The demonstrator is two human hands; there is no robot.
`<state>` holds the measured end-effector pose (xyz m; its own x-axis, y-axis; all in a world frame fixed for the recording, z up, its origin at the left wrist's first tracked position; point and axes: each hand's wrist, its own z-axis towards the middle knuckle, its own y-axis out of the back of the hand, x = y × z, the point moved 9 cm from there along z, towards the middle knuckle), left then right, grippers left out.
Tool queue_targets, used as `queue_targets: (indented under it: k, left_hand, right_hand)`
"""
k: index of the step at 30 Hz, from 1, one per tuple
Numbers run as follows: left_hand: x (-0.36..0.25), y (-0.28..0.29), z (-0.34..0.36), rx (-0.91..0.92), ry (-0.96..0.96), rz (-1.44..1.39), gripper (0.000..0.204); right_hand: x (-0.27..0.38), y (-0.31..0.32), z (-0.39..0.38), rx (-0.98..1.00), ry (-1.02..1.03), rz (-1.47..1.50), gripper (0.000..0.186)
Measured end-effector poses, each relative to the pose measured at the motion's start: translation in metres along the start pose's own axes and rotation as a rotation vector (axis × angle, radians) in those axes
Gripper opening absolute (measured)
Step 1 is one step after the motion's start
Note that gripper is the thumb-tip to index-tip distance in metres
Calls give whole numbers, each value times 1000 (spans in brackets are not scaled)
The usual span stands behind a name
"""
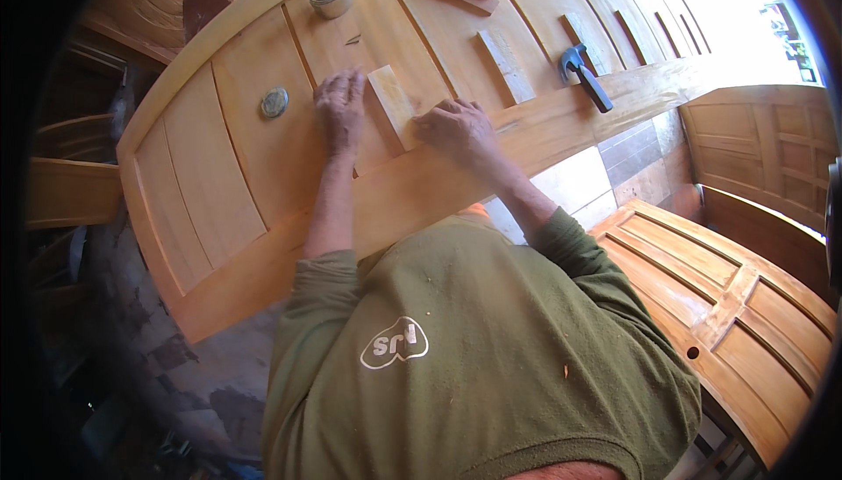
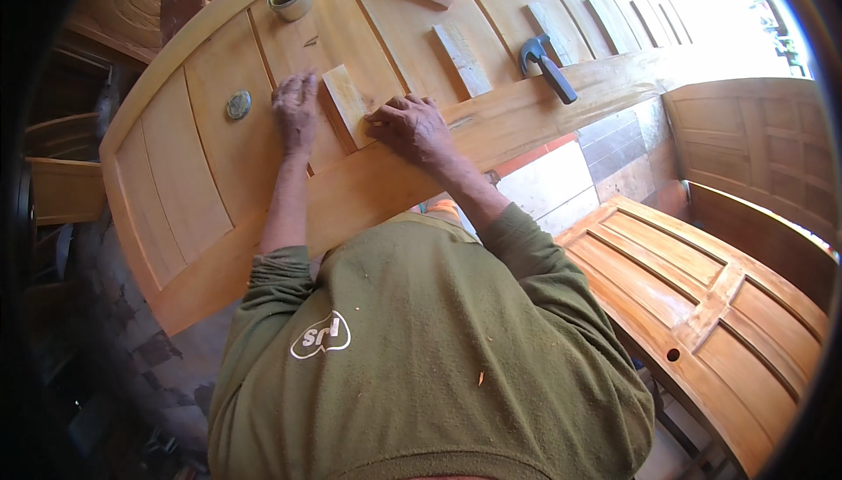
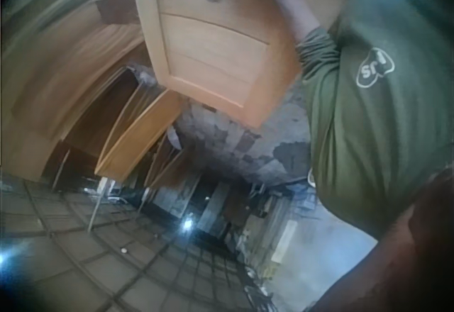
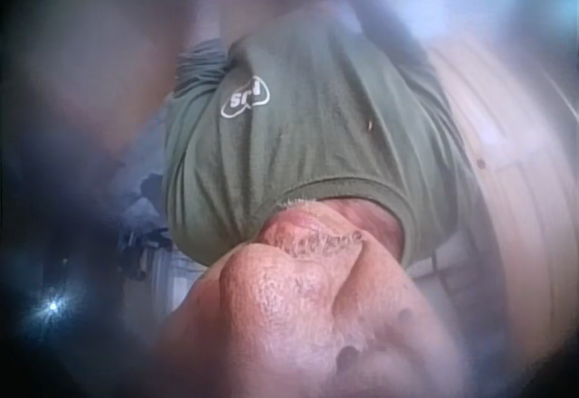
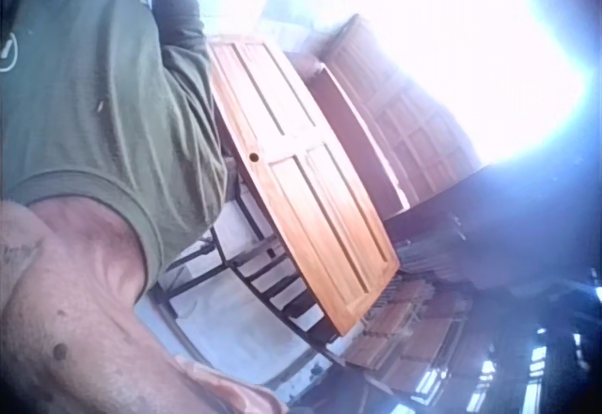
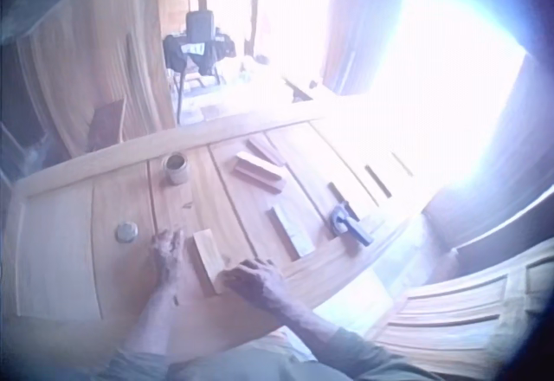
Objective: The person nails small wooden blocks onto a large wooden door using a hammer.
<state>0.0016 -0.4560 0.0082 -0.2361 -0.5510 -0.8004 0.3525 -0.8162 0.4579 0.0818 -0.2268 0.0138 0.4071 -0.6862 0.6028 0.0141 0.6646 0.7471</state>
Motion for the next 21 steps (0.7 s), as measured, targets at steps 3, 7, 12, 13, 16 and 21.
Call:
queue_targets:
  k: [3,7,12,13,16,21]
  left_hand:
    - [-25,-15,-7,109,-188,289,27]
    - [-30,-18,-7,138,-155,218,29]
    - [-25,-16,-7,147,-142,176,28]
    - [-27,-17,-7,141,-158,187,27]
    - [-29,-18,-7,137,-179,196,25]
    - [-24,-17,-7,166,-154,154,26]
  right_hand:
    - [-3,4,-4,-28,-67,13,25]
    - [-7,10,-10,-43,-15,91,26]
    - [4,9,-9,-25,81,147,22]
    - [2,7,-9,-22,84,144,22]
    - [0,5,-9,-5,63,159,25]
    - [1,-3,-8,31,76,150,28]
